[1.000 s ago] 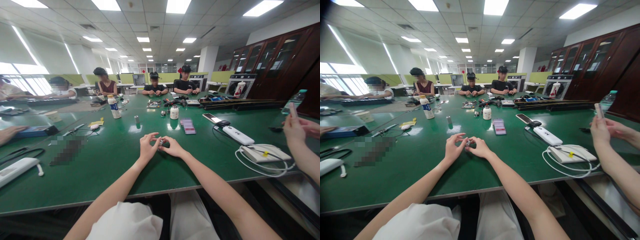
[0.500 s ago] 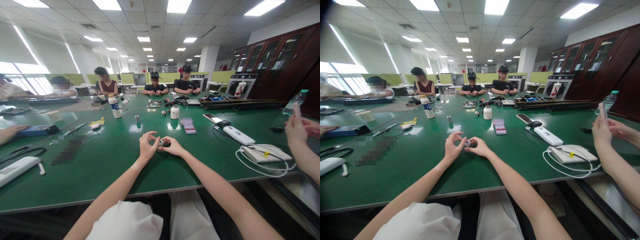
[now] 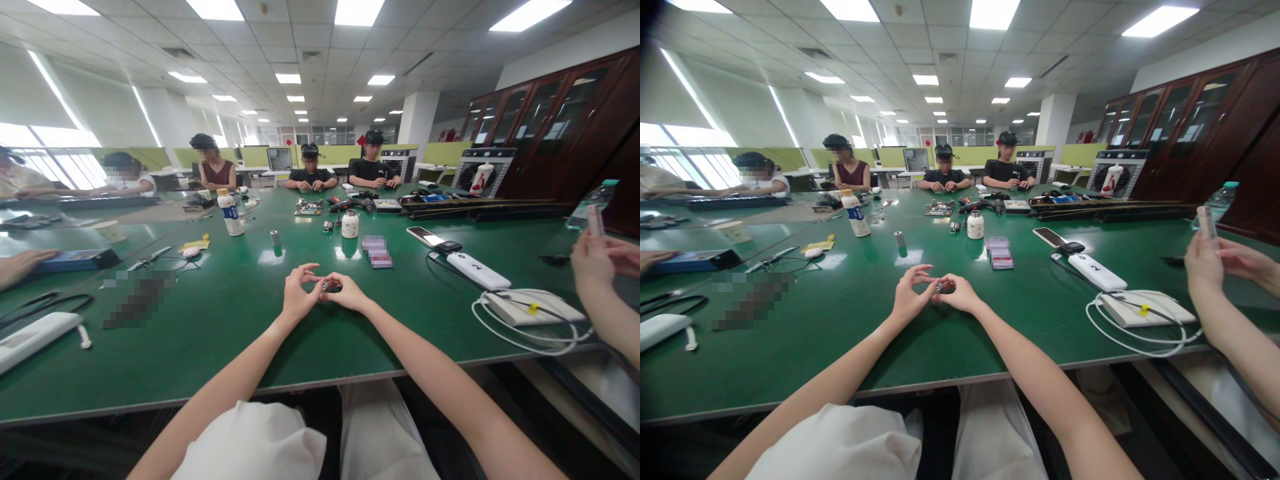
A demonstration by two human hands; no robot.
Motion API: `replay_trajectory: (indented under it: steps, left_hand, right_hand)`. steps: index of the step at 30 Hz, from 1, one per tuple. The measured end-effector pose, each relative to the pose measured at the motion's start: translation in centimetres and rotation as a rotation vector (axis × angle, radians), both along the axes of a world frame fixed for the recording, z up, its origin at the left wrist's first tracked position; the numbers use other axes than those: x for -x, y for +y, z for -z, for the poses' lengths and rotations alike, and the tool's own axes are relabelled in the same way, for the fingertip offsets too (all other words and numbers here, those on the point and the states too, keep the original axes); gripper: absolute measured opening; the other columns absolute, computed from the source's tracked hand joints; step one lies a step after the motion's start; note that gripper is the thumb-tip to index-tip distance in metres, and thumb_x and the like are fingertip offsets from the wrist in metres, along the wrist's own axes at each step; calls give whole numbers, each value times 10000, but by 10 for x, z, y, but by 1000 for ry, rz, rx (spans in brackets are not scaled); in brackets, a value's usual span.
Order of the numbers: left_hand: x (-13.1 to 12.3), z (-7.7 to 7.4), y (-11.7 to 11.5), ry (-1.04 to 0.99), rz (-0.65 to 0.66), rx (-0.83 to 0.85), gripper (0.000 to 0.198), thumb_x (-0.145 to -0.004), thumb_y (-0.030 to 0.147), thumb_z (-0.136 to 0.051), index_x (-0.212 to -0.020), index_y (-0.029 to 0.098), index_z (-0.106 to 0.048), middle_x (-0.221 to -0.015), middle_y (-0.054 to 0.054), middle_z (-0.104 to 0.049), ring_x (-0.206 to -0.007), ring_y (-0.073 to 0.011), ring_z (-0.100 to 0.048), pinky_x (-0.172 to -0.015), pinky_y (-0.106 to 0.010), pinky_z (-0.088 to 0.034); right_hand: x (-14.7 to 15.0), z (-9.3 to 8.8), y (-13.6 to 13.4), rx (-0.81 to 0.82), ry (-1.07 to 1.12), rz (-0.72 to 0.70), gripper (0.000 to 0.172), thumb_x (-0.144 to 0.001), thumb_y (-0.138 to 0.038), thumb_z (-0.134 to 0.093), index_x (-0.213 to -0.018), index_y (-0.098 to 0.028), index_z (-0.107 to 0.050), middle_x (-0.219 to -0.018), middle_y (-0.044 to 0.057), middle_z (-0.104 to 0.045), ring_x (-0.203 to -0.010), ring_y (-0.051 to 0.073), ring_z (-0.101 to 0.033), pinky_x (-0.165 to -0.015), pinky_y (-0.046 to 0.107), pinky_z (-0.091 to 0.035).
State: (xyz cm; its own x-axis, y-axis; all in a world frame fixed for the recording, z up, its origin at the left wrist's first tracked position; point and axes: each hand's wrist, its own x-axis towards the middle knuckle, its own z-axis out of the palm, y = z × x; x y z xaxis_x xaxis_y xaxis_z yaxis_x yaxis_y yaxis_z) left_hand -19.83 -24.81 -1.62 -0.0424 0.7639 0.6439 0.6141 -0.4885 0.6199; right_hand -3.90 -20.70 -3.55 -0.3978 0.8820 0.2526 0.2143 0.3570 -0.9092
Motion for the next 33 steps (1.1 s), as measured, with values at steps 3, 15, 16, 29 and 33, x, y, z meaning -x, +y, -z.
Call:
replay_trajectory:
  steps: [3, 15, 16, 29, 33]
  left_hand:
    - [0, 1, 1, -10, 4, -9, 324, -782, 226, -705, -1096, 244, -628, -805, 1, -779, -969, -235, -700, -996, -423, -450]
    - [1, 1, 4, -87, -15, 13, 328, -749, 255, -754, -1050, 232, -626, -789, 7, -768, -857, -219, -725, -924, -385, -492]
    - [1, 1, 4, -95, -19, 13, 356, -745, 257, -759, -1071, 231, -616, -756, 14, -763, -856, -223, -727, -924, -386, -491]
    - [1, 1, 4, -127, -32, -18, 188, -841, 377, -691, -953, 241, -627, -726, 8, -754, -810, -218, -720, -895, -393, -503]
    - [3, 1, 4, -95, 14, -5, 282, -800, 300, -714, -1063, 239, -631, -775, 0, -771, -880, -227, -722, -935, -404, -502]
  right_hand:
    - [0, 0, -1, -8, -3, 3, 349, -629, -262, -855, -905, -177, -658, -869, 27, -729, -847, 184, -678, -837, 353, -530]
    - [-2, 3, -2, -97, -62, 49, 374, -640, -346, -863, -924, -206, -663, -894, 22, -740, -869, 203, -700, -873, 371, -524]
    - [-2, 3, -3, -107, -67, 51, 375, -639, -352, -864, -922, -208, -662, -897, 22, -742, -875, 206, -703, -879, 374, -523]
    - [-4, 1, -3, -166, -148, 69, 386, -653, -383, -859, -960, -241, -673, -929, 10, -759, -959, 220, -717, -923, 385, -521]
    - [-4, 3, -2, -177, -154, 71, 385, -660, -395, -854, -954, -241, -660, -928, 11, -760, -948, 218, -721, -910, 382, -528]
